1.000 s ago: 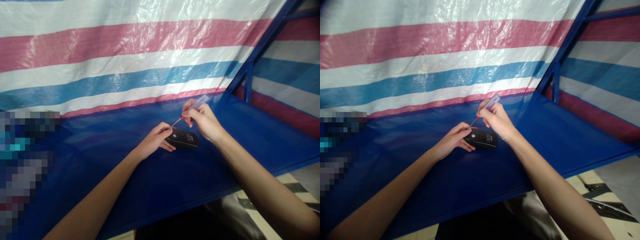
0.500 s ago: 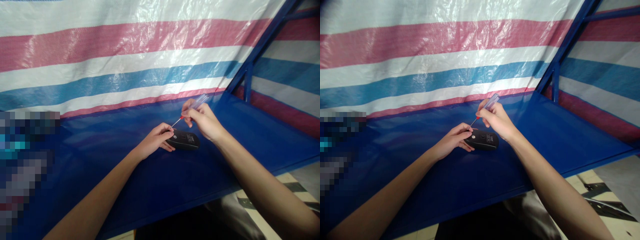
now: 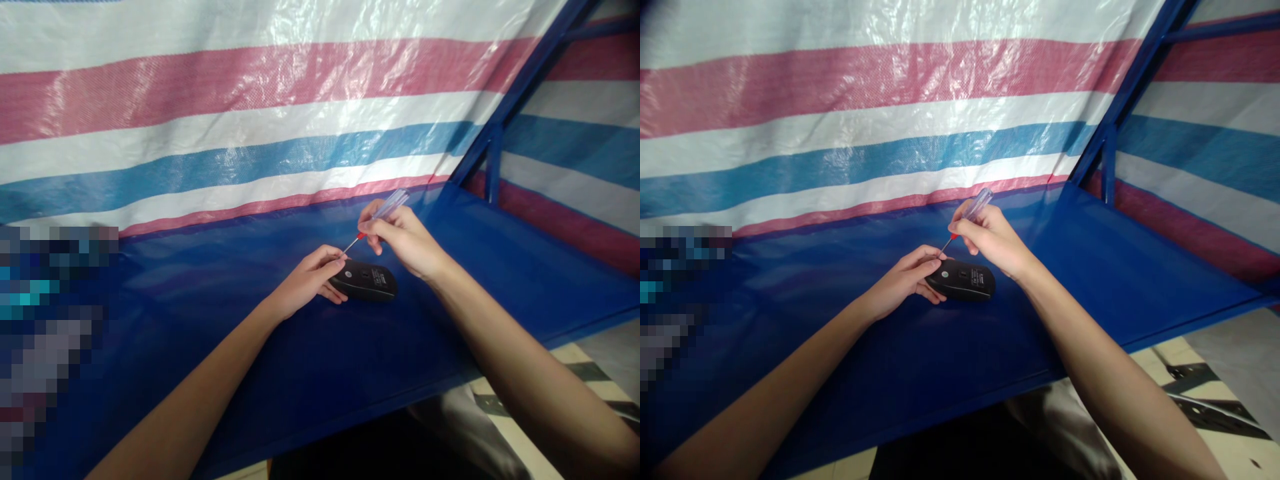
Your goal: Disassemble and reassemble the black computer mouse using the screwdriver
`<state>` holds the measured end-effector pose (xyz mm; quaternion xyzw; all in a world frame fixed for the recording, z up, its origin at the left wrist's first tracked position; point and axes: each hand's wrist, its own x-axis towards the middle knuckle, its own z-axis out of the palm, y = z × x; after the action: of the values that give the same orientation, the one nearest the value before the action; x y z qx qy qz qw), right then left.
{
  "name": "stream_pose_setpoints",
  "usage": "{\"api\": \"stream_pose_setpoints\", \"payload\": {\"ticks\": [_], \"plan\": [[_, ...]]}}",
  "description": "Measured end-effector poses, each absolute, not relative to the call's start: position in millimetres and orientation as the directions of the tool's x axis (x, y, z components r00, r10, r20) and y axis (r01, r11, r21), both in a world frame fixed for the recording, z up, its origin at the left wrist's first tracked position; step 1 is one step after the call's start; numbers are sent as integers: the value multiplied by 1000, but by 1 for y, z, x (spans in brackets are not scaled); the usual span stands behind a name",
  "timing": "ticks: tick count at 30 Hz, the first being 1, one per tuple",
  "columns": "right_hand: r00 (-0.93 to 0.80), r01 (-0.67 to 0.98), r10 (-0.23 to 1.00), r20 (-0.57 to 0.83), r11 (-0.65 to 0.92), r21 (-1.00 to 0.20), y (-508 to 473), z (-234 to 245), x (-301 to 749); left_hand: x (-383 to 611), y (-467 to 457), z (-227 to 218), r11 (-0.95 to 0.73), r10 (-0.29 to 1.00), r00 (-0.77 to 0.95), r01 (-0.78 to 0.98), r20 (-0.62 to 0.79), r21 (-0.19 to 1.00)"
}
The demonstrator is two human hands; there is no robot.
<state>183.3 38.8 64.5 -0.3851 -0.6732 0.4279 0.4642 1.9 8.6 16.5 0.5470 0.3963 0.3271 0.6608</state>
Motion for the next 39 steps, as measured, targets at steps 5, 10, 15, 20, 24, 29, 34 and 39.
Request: {"api": "stream_pose_setpoints", "payload": {"ticks": [5, 10, 15, 20, 24, 29, 34, 39], "plan": [[-280, 125, 915, 290, 334, -934, 39, 64, 184, 2, 10, 15, 191, 865, 474, -5, -166, 982], [-242, 77, 921, 304, 331, -941, 41, 63, 185, 3, 8, 16, 190, 867, 468, 4, -170, 982], [-134, 12, 910, 392, 398, -918, 43, 64, 189, 3, 6, 19, 178, 877, 452, 12, -164, 984], [-285, 262, 907, 311, 386, -885, 43, 60, 188, 6, 6, 15, 75, 922, 374, 91, -104, 993], [-482, 532, 833, 272, 524, -665, 41, 55, 186, 6, 4, 10, -133, 957, 284, 245, 60, 960], [-578, 671, 792, 196, 598, -438, 41, 51, 184, 5, 0, 15, -225, 964, 230, 424, 136, 877], [-547, 722, 804, 232, 594, -355, 42, 49, 183, -4, 10, 15, -239, 963, 37, 578, 268, 780], [-506, 755, 824, 254, 566, -330, 41, 49, 182, -16, 24, 10, -247, 941, 73, 818, 331, 519]]}}
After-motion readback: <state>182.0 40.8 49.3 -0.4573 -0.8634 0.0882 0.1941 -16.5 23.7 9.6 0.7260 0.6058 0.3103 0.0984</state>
